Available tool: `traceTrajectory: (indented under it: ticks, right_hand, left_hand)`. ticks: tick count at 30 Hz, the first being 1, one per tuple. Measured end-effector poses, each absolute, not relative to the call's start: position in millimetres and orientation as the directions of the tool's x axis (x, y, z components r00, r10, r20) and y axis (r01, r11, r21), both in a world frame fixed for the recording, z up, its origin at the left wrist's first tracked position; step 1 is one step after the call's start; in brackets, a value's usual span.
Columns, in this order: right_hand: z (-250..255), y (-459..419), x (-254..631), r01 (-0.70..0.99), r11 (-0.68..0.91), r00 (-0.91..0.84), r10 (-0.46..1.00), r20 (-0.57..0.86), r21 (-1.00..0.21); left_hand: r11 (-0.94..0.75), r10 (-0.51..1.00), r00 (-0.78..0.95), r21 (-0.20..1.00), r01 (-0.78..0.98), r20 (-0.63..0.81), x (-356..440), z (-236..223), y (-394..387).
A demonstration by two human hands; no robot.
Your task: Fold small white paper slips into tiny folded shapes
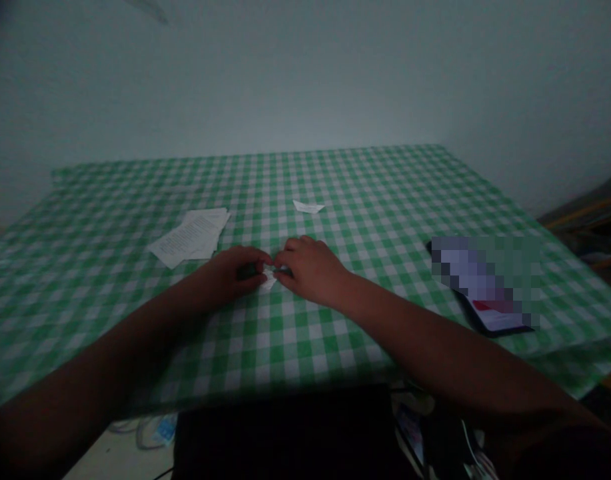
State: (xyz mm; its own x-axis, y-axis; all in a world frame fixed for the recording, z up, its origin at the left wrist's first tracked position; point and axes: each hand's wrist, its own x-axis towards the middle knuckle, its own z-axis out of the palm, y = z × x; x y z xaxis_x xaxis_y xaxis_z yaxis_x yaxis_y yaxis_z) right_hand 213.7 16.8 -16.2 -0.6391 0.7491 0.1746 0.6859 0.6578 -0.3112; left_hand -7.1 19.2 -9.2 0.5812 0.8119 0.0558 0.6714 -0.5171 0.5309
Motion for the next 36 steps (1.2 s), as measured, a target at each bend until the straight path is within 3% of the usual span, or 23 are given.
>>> traceTrajectory:
  ticks: [15,24,28,36]
  right_hand:
    - [-16,7,206,0.69,0.622,-0.606,0.776,0.173,-0.371]
    - [-24,4,201,0.683,0.56,-0.533,0.821,0.205,-0.469]
    - [-23,2,199,0.646,0.548,-0.502,0.829,0.245,-0.532]
    - [-16,5,203,0.552,0.498,-0.43,0.857,0.283,-0.669]
  left_hand:
    - [-0.546,0.812,0.582,0.415,0.728,0.048,-5,-7,16]
    - [-0.589,0.779,0.623,0.429,0.684,0.075,-6,-11,19]
    - [-0.579,0.769,0.637,0.485,0.655,0.058,-5,-10,17]
    - [-0.372,0.854,0.521,0.727,0.578,0.023,-5,-4,13]
